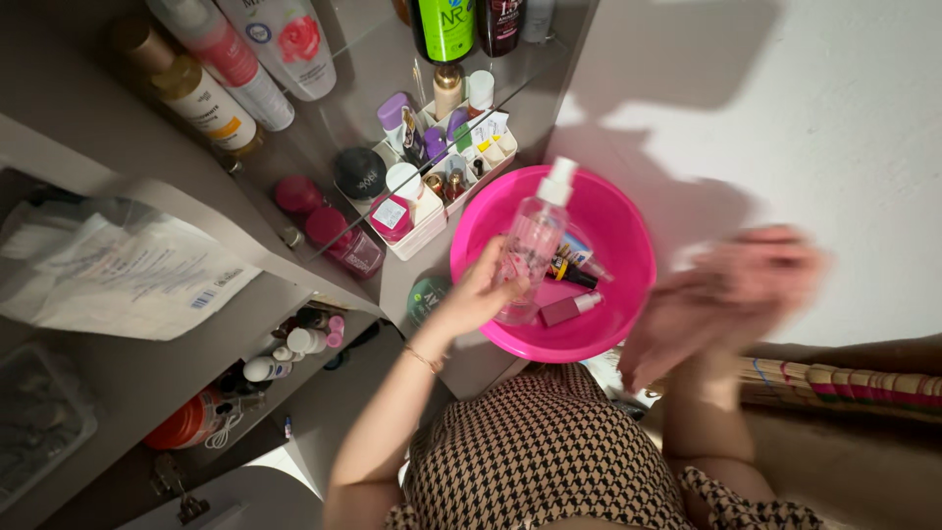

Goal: The person organizes cosmetic and skincare items by moving them from a pink basin and a drawer into a wall cabinet. They wipe bottles and tubes with a cloth, then place them on shelves and in a small organizer. The person also opens and closes a lower drawer to retrieve and store additional items.

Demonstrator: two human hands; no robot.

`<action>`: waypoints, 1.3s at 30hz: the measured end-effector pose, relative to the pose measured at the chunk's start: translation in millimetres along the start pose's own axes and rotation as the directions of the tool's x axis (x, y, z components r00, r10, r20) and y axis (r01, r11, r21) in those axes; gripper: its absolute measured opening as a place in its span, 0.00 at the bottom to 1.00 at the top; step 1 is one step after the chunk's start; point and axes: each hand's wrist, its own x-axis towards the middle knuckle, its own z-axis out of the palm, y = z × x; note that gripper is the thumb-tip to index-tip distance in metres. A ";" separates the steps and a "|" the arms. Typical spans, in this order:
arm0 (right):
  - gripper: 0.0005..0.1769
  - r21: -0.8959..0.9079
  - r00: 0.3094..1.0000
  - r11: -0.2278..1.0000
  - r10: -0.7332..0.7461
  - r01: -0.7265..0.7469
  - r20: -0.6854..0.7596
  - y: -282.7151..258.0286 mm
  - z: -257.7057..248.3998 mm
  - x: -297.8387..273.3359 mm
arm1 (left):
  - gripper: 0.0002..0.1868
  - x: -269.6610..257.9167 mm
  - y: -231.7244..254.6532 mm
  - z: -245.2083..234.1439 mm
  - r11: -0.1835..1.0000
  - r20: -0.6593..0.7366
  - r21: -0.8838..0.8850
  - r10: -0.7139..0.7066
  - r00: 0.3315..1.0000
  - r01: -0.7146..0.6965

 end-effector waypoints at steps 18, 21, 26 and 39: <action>0.19 0.094 0.937 0.966 0.207 -0.241 0.281 65.9 107.4 24.6 | 0.34 -41.2 -56.4 50.5 0.953 0.091 -0.296 0.092 0.992 -0.061; 0.19 0.454 0.750 0.600 0.575 -0.658 0.327 59.2 116.2 22.0 | 0.33 -38.3 -36.5 52.2 0.951 0.048 -0.090 0.300 0.953 -0.295; 0.29 0.404 0.744 0.626 0.597 -0.667 0.301 12.7 152.1 -21.8 | 0.25 -46.3 -9.2 43.1 0.988 -0.266 -0.052 0.129 0.955 -0.148; 0.34 -0.261 0.901 0.946 -0.064 0.192 0.430 47.9 170.4 -94.7 | 0.48 -44.7 16.1 37.9 0.681 -0.618 0.052 0.597 0.512 -0.731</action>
